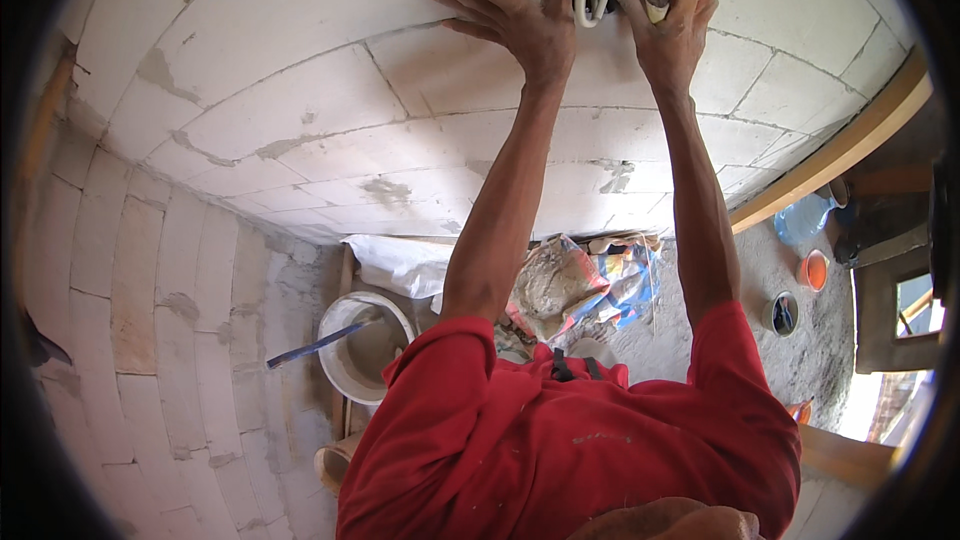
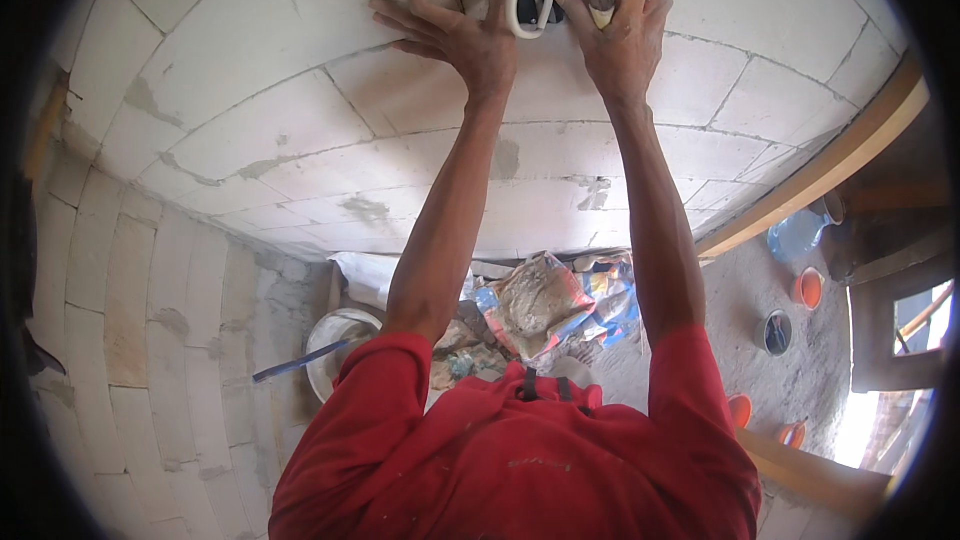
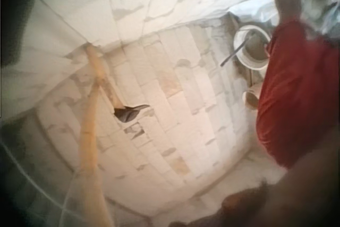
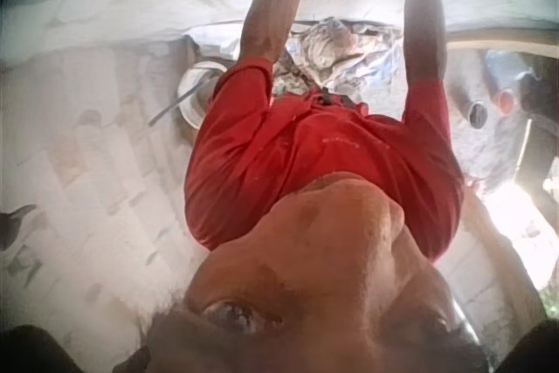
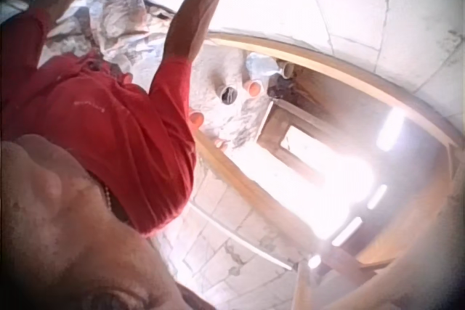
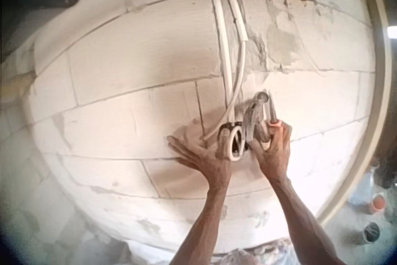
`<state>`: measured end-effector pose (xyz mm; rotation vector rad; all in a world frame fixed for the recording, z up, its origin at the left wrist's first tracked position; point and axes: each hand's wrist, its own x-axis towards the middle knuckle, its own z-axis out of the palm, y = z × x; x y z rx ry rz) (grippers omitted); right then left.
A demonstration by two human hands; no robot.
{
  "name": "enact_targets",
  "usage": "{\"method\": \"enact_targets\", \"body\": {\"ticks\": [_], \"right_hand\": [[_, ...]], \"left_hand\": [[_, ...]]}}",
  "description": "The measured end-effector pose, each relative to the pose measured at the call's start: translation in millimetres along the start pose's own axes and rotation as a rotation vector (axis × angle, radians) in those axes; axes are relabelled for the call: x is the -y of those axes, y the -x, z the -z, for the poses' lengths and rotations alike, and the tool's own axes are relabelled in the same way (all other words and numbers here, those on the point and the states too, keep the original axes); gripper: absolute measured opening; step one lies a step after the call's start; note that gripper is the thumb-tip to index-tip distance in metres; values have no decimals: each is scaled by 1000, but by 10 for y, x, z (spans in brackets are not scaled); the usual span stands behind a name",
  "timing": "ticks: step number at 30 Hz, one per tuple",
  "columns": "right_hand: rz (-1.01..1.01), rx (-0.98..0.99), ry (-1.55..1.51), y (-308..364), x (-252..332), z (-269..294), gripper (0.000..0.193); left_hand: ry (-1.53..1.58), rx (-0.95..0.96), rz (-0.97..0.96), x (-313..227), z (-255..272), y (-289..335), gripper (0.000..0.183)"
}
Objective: The person uses a hammer and chisel to chip away at a tiled wall to create a recess. They then insert a black electrical box into the hole and secure it with a nail, adjusting the white conduit pipe to fit.
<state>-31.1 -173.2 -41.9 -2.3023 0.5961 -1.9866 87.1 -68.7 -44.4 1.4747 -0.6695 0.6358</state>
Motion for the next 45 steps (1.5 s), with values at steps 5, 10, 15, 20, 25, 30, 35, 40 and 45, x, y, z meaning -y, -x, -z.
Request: {"method": "enact_targets", "body": {"ticks": [5, 10, 15, 20, 25, 30, 35, 40, 45], "right_hand": [[-70, 1, 22, -44, 101, 30, 68], [-179, 53, 3, -68, 177, 52, 73], [-150, 38, 2, -88, 182, 63, 72], [-121, 52, -1, -52, 156, 84, 68], [-216, 31, -4, -38, 216, 50, 74], [-260, -8, -43, -4, 120, -36, 82], [-253, 39, 35, -13, 105, 65, 86], [-358, -43, -56, -82, 256, 55, 83], [-451, -53, -70, -22, 238, 91, 83]], "left_hand": [[41, -64, -19, 21, -88, -14, 110], [20, -65, 6, 10, -80, -47, 111], [-15, -34, 50, -50, -35, -41, 113], [-4, -47, 38, -42, -31, -30, 113], [3, -61, 23, 19, -70, -19, 112], [17, -49, -9, 2, -57, -30, 112], [-101, -94, -89, 130, -110, -45, 108], [-165, -312, -109, 198, -230, -97, 105], [-192, -293, -99, 191, -268, -33, 107]]}}
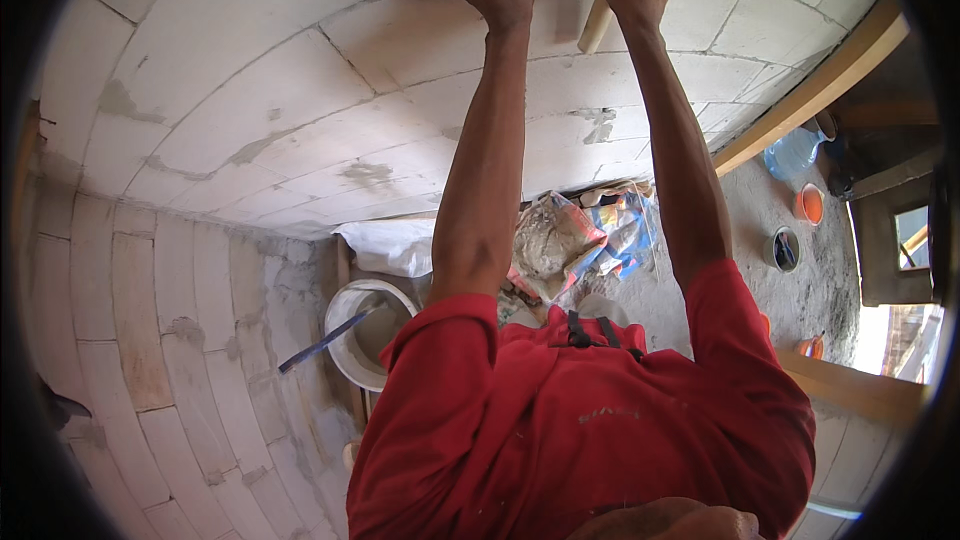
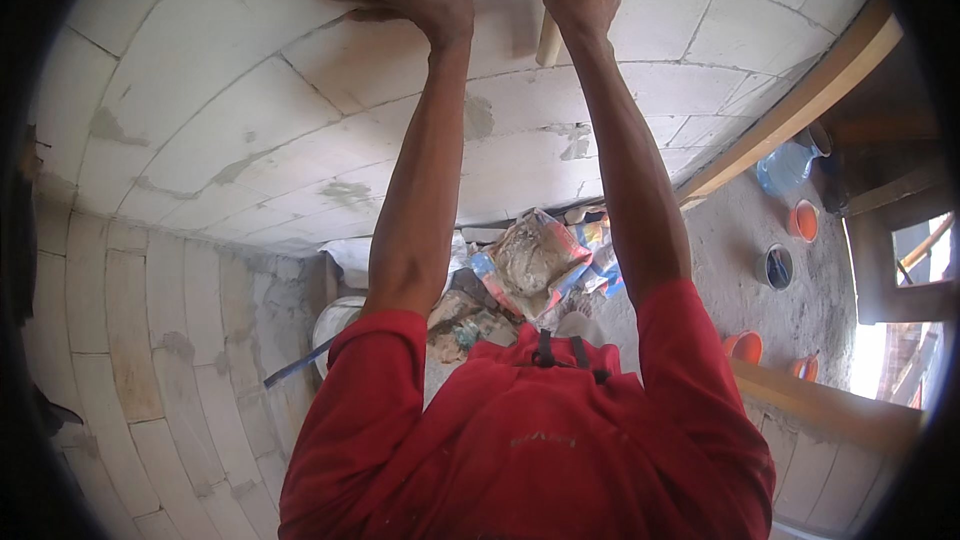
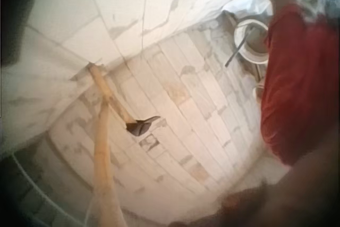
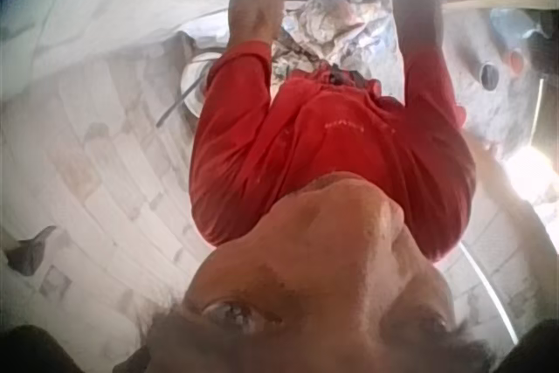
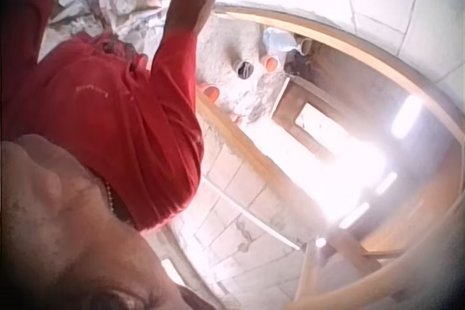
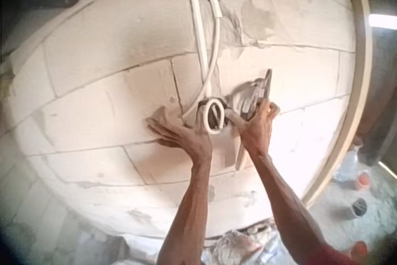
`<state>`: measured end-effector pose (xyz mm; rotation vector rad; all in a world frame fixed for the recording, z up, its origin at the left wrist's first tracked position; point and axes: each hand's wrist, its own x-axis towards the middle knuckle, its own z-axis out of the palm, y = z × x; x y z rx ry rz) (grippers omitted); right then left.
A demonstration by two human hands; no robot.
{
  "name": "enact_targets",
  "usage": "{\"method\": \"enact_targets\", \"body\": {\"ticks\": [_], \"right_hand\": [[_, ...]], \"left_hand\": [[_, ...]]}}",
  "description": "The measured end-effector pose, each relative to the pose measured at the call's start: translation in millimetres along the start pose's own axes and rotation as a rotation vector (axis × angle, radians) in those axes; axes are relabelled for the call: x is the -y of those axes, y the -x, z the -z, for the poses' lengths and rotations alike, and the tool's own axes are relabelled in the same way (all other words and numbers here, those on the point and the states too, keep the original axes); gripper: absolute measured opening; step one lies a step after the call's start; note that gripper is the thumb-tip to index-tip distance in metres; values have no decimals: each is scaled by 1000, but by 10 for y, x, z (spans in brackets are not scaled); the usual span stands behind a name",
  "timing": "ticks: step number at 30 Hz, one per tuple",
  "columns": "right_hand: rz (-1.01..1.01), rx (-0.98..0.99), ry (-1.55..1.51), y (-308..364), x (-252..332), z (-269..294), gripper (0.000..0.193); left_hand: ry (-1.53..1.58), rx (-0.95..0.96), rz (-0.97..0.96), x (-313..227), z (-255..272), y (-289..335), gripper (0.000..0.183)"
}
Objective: The person uses a hammer and chisel to chip away at a tiled wall to create a recess. They then insert a black electrical box into the hole and secure it with a nail, adjusting the white conduit pipe to fit.
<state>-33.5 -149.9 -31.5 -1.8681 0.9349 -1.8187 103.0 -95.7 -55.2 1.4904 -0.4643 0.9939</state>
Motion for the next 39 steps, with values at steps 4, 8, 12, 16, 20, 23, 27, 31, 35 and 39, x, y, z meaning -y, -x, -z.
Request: {"method": "enact_targets", "body": {"ticks": [4, 8, 12, 16, 20, 23, 27, 31, 35, 39], "right_hand": [[-23, 21, 67, 62, 17, -66, 76], [57, 34, 132, 55, -83, -102, 65], [11, -2, 135, 108, 34, -108, 51], [-14, -20, 131, 138, 33, -153, 46], [3, -20, 132, 145, -14, -163, 43], [60, -26, 155, 138, -119, -196, 45], [27, -7, 109, 146, -30, -214, 45], [22, -5, 137, 131, -105, -224, 49], [90, 4, 129, 126, -246, -285, 54], [77, -23, 101, 146, -218, -295, 60]], "left_hand": [[83, 78, -51, 68, 20, 67, 110], [119, 110, -16, 2, 6, 57, 109], [108, 83, -7, -8, 19, 23, 105], [89, 43, 6, -21, 18, 34, 105], [53, 26, -26, -10, 14, 34, 105], [80, 78, -13, -18, 50, 64, 105], [120, 181, -40, 54, 147, 32, 100], [139, 288, -57, 85, 252, 36, 102], [196, 245, 23, 2, 248, 35, 100], [323, 220, 108, -86, 294, 30, 97]]}}
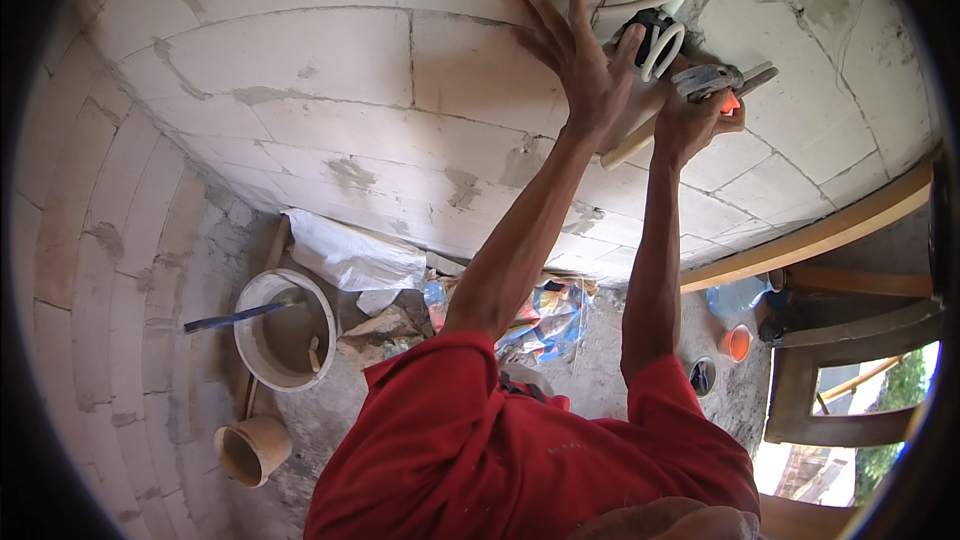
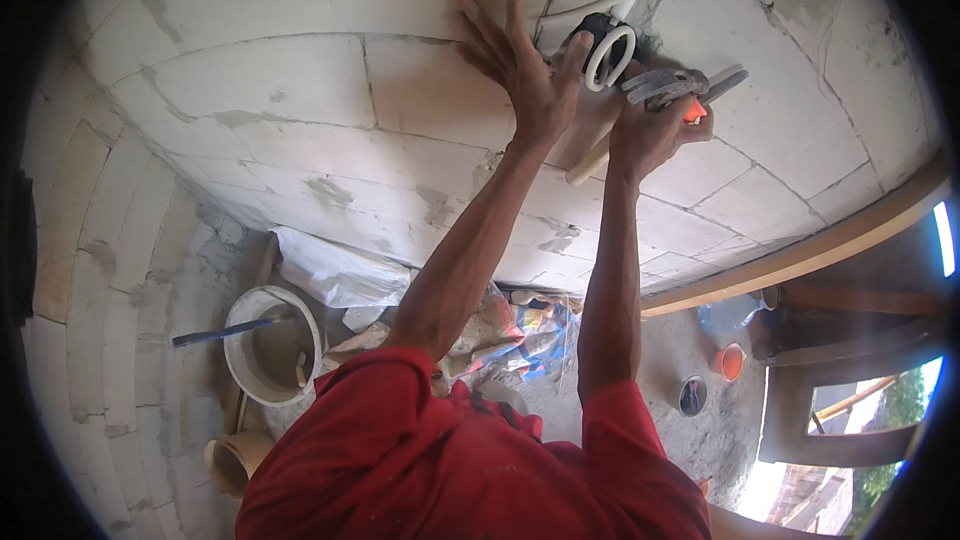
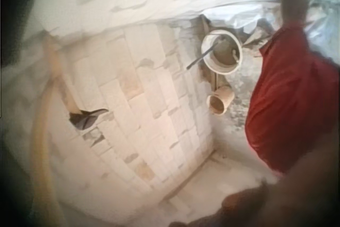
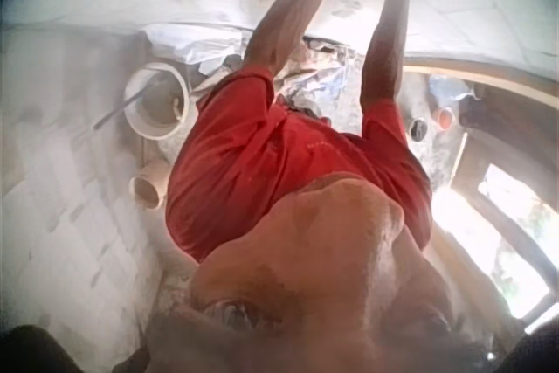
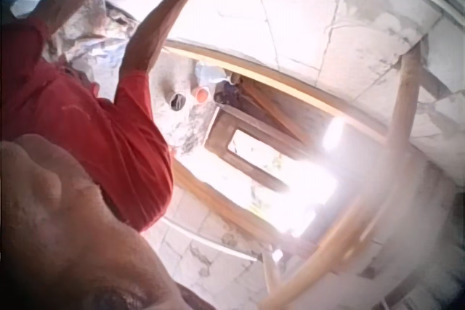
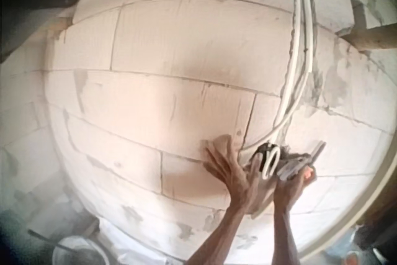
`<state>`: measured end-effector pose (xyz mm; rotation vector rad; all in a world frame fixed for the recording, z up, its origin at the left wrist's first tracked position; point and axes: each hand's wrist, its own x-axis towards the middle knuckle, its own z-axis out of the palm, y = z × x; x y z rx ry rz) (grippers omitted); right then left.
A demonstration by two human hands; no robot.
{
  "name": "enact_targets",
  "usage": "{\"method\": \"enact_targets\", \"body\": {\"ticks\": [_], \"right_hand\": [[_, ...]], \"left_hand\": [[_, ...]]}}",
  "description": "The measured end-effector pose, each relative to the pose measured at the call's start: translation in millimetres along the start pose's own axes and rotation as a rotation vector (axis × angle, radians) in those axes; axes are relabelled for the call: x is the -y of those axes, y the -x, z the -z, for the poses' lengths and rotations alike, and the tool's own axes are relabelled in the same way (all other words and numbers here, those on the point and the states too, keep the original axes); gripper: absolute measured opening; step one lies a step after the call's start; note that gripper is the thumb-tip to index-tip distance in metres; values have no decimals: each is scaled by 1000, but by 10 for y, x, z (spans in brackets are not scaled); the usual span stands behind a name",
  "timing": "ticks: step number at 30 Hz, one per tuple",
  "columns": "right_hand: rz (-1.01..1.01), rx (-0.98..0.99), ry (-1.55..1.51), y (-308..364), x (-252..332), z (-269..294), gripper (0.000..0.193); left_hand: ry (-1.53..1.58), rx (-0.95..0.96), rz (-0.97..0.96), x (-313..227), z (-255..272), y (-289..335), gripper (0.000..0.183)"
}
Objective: The person uses a hammer and chisel to chip away at a tiled wall to create a recess. They then insert a black electrical box into the hole and secure it with a nail, adjusting the white conduit pipe to fit.
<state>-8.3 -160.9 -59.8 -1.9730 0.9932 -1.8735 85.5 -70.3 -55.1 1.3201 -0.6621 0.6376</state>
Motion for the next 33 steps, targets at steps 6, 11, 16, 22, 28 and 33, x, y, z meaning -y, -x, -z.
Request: {"method": "enact_targets", "body": {"ticks": [6, 11, 16, 22, 28, 33], "right_hand": [[-61, 22, -40, 14, 178, 45, 61], [10, 11, -21, 2, 56, 38, 60], [-26, 23, 18, 20, 111, 12, 54], [-45, 23, 60, 3, 146, 42, 47], [17, 5, 32, 12, 141, 72, 48], [-19, 25, 36, -26, 26, 97, 51]], "left_hand": [[-4, -52, -43, 12, 5, -4, 86], [-35, -32, -41, 59, -59, 38, 92], [-47, -41, -63, 132, -54, 10, 96], [-124, -2, -95, 134, -34, -10, 96], [-150, -38, -92, 82, -18, 30, 94], [-133, -52, -46, -4, -59, 28, 97]]}}
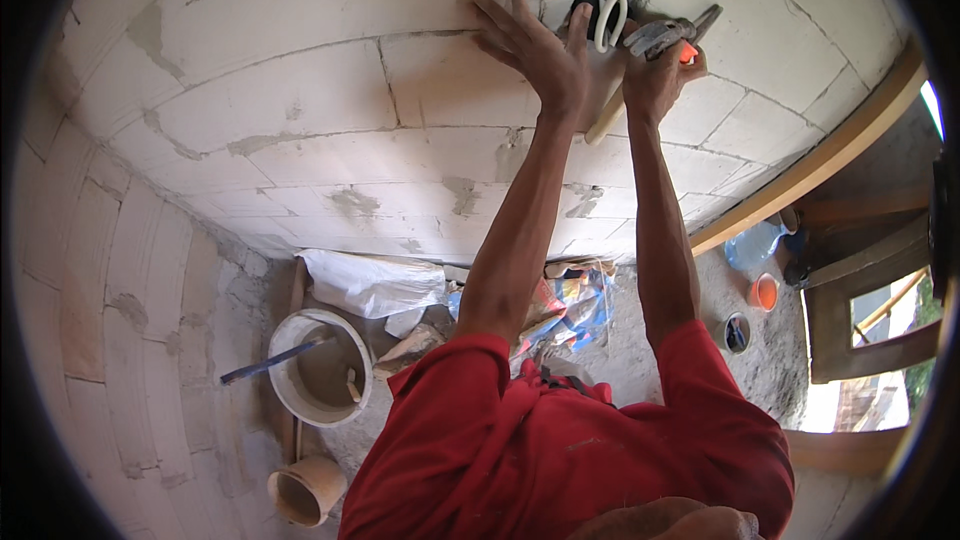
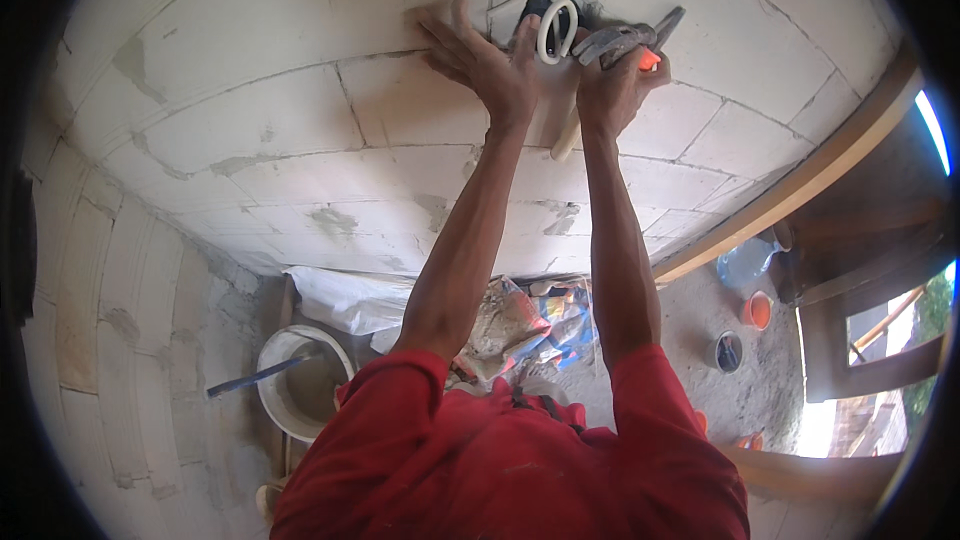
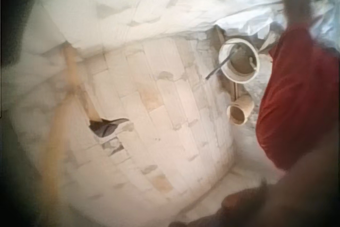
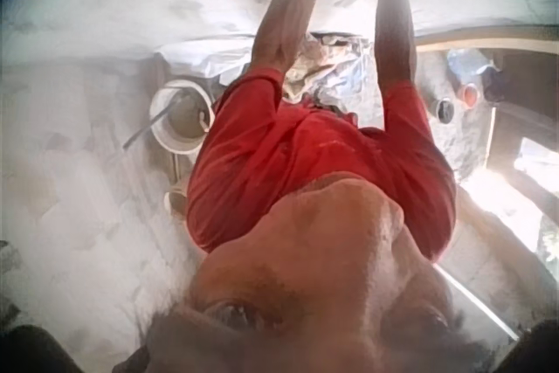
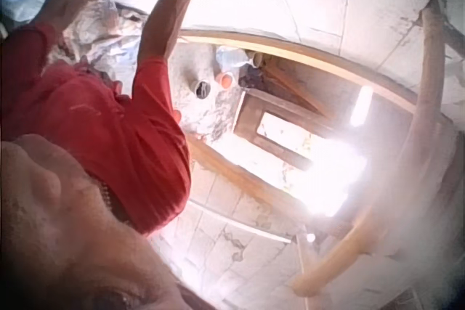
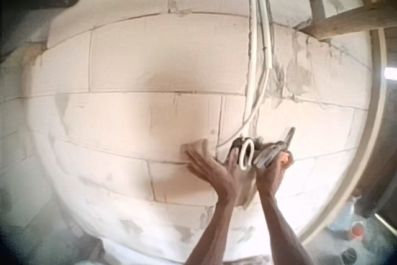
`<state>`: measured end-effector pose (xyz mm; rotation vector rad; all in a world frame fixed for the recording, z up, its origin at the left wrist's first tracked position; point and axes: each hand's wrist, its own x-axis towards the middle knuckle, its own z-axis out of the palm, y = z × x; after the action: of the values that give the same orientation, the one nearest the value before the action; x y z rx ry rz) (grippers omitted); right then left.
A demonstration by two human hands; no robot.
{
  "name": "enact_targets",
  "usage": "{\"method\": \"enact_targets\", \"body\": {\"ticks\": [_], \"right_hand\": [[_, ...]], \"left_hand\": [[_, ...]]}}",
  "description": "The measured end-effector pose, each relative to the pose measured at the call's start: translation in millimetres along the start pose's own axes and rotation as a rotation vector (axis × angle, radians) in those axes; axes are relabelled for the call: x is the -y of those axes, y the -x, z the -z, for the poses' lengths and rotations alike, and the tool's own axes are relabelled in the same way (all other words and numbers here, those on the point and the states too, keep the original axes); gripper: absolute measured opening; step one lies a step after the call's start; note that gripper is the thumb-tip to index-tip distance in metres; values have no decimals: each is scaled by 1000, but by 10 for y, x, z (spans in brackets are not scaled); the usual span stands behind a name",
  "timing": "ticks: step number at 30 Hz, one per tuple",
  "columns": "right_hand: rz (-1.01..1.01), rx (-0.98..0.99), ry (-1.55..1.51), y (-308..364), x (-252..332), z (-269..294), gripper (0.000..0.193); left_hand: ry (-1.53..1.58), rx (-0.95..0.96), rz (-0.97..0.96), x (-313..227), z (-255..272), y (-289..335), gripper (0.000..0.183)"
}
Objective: The person uses a hammer and chisel to chip away at a tiled wall to create a recess. They then insert a black electrical box into the hole and secure it with a nail, adjusting the white conduit pipe to fit.
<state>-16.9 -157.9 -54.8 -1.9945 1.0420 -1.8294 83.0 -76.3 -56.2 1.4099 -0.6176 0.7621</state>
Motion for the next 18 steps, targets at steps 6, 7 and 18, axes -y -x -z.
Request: {"method": "enact_targets", "body": {"ticks": [6, 7, 18], "right_hand": [[-77, 52, 2, 73, 183, 61, 46], [-47, 33, 9, 92, 161, 31, 46], [5, -44, -52, 59, 88, 35, 63]], "left_hand": [[-48, 31, 98, -118, 130, -46, 100], [-107, 24, 83, -105, 150, -62, 102], [-121, 252, 232, -430, 313, -243, 128]]}}
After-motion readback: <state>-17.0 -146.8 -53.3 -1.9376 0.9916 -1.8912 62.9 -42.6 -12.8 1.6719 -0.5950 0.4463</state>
